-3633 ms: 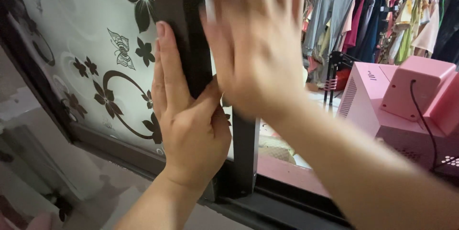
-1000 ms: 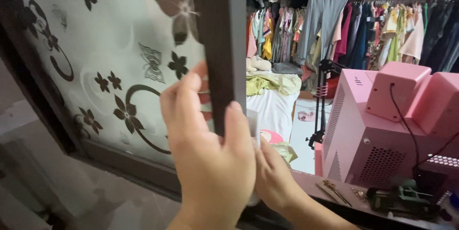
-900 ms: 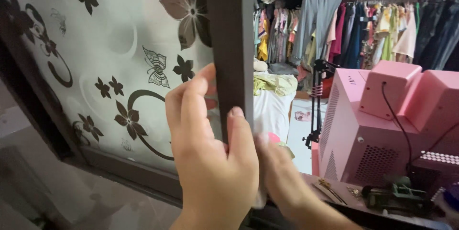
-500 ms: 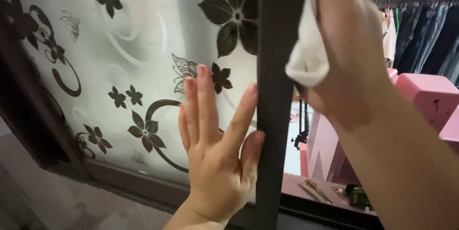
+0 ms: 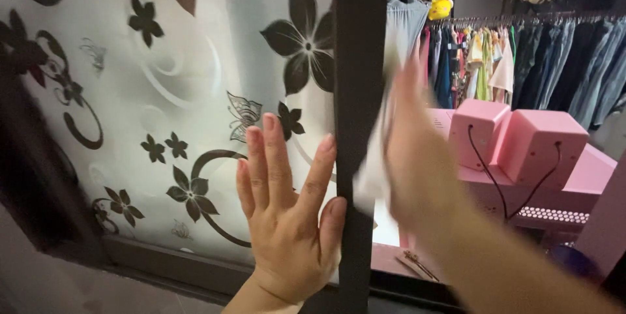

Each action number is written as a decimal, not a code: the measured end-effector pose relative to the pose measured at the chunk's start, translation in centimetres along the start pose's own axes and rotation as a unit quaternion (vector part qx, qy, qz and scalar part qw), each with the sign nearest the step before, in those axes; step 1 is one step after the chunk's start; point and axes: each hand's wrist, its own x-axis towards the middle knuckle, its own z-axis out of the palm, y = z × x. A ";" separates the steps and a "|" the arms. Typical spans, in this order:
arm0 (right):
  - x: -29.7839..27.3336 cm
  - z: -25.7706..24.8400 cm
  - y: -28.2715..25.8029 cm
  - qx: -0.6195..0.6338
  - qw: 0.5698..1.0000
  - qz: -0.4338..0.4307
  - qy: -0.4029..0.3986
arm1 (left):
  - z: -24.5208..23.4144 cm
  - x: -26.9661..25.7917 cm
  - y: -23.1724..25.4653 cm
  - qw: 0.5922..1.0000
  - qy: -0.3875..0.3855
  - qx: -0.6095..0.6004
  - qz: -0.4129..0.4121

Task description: The person wipes a frosted glass window and its dark frame with a white cloth. They clean the vertical frame, the glass surface, and the bottom sill, then remove a small black ring from the frame.

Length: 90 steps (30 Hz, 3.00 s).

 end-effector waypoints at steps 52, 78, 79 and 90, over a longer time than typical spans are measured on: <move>1.1 0.8 13.3 0.008 0.945 -0.325 0.035 | 0.6 -2.2 1.6 1.000 -0.005 0.023 -0.018; 0.1 -1.3 9.3 0.007 0.911 -0.405 -0.079 | -1.6 -7.1 1.7 0.994 -0.106 0.022 0.029; 0.1 -0.5 8.2 0.003 0.909 -0.410 -0.077 | -2.0 -7.2 0.7 0.994 -0.100 0.020 0.029; -1.6 3.2 18.7 -0.096 0.910 -0.389 0.109 | -1.0 -11.4 -5.2 0.986 -0.096 -0.012 0.137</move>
